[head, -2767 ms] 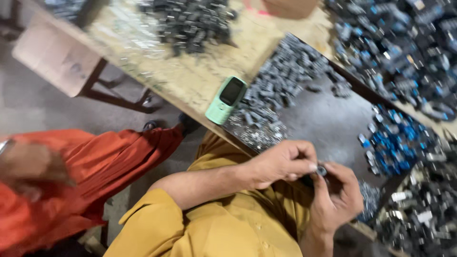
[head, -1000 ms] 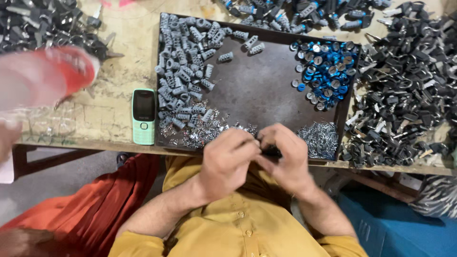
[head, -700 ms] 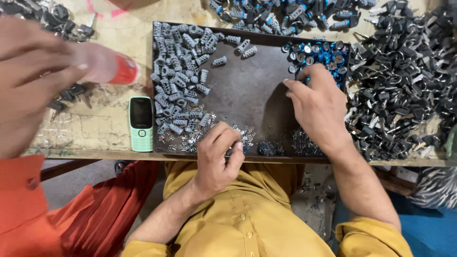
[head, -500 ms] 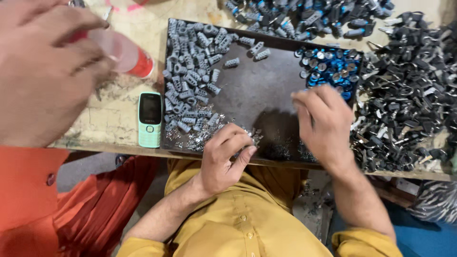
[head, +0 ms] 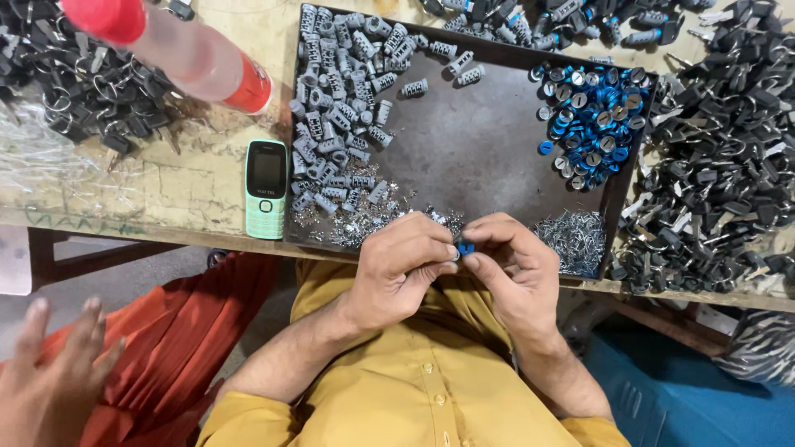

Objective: The person sits at a workbench assembling lock cylinders by hand. They pick small metal pins, springs, and blue caps from a tray, insert the pins and springs into the lock body, and press caps onto the cylinder, placing finished assemblies back on the tray.

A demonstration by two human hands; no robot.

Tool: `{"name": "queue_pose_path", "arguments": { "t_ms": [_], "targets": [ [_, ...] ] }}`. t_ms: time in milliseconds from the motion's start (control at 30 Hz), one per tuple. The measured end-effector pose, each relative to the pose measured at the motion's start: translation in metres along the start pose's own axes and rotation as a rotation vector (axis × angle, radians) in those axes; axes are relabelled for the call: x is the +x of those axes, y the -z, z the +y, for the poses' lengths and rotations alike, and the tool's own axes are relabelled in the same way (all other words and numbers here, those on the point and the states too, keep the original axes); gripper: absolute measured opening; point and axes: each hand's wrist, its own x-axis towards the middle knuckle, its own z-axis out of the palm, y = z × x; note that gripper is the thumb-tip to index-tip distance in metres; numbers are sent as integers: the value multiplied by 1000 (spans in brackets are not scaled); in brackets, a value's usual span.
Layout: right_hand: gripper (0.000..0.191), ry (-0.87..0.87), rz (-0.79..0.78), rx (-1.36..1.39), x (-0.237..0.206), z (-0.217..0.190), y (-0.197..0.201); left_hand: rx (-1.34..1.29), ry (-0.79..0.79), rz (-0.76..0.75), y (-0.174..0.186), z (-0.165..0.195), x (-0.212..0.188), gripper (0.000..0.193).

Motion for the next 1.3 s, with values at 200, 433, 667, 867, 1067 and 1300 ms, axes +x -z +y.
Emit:
{"name": "queue_pose_path", "arguments": {
  "t_ms": [200,433,667,867,1067,1300],
  "targets": [
    [15,153,-19,-300,-1,-10,-1,-46,23,29,-3,3,1,22],
    [14,210,24,-274,0,-10,-4,-72,62,-40,5,12,12,21],
    [16,245,31,-307,1,-8,-3,-73,148,-89,10,18,21,19],
    [21,283,-24,-452,0,-12,-3,-76,241,-88,8,18,19,20],
    [48,337,-187,-580,-1,-21,2,-812,604,-81,9,2,13,55],
    [43,512,120,-930,-14,-10,-8,-725,728,-91,-14,-4,5,19]
  ]
}}
